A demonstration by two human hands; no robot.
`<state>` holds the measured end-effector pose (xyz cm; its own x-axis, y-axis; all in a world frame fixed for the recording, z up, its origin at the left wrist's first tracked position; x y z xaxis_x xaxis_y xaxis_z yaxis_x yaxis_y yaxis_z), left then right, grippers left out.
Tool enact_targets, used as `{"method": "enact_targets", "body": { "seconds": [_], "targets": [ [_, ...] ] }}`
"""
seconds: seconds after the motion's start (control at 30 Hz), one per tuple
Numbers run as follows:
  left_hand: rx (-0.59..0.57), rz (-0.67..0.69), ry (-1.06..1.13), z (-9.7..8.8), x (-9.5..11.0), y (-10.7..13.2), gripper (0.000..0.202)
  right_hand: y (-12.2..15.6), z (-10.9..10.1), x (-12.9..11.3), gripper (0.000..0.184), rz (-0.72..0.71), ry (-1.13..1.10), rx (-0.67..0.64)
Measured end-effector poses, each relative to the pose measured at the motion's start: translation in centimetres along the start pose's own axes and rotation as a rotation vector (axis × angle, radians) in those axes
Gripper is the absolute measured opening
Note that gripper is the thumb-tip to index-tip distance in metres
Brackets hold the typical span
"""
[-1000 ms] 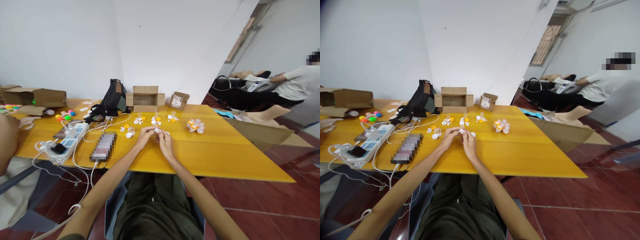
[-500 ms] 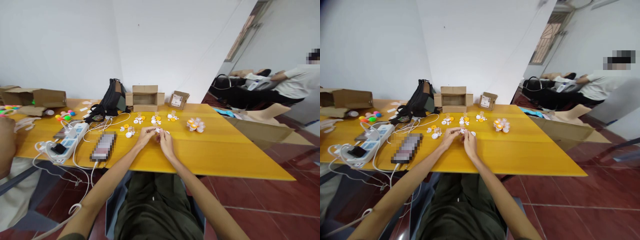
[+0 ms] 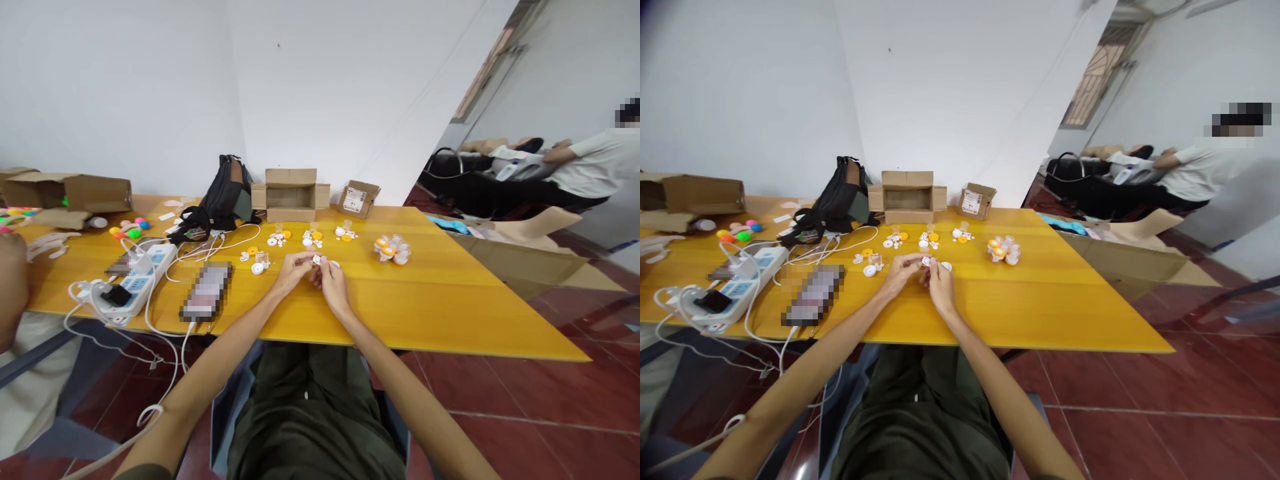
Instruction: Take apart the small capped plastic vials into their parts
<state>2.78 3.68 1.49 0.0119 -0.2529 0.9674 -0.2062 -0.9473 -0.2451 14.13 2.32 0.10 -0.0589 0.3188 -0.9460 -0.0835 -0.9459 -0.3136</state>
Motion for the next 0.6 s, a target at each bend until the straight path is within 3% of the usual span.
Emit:
{"method": "enact_targets", "body": {
  "seconds": [0.6],
  "targets": [
    [0.01,0.021,-0.022,0.15,-0.38,-0.26,0.034,0.08,-0.3,0.01,0.058,-0.032,0.055,0.004]
  ]
}}
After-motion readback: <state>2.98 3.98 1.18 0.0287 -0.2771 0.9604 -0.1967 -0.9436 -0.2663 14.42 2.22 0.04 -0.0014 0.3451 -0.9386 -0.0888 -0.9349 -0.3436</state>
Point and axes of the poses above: each hand's wrist, its own y-axis away from the middle knuckle, its own z-axis out of the palm, x = y × z, the point moved 6 cm from there along -y, towards the middle knuckle, and after that the axes turned 10 degrees about -y, right-handed, at the moved point
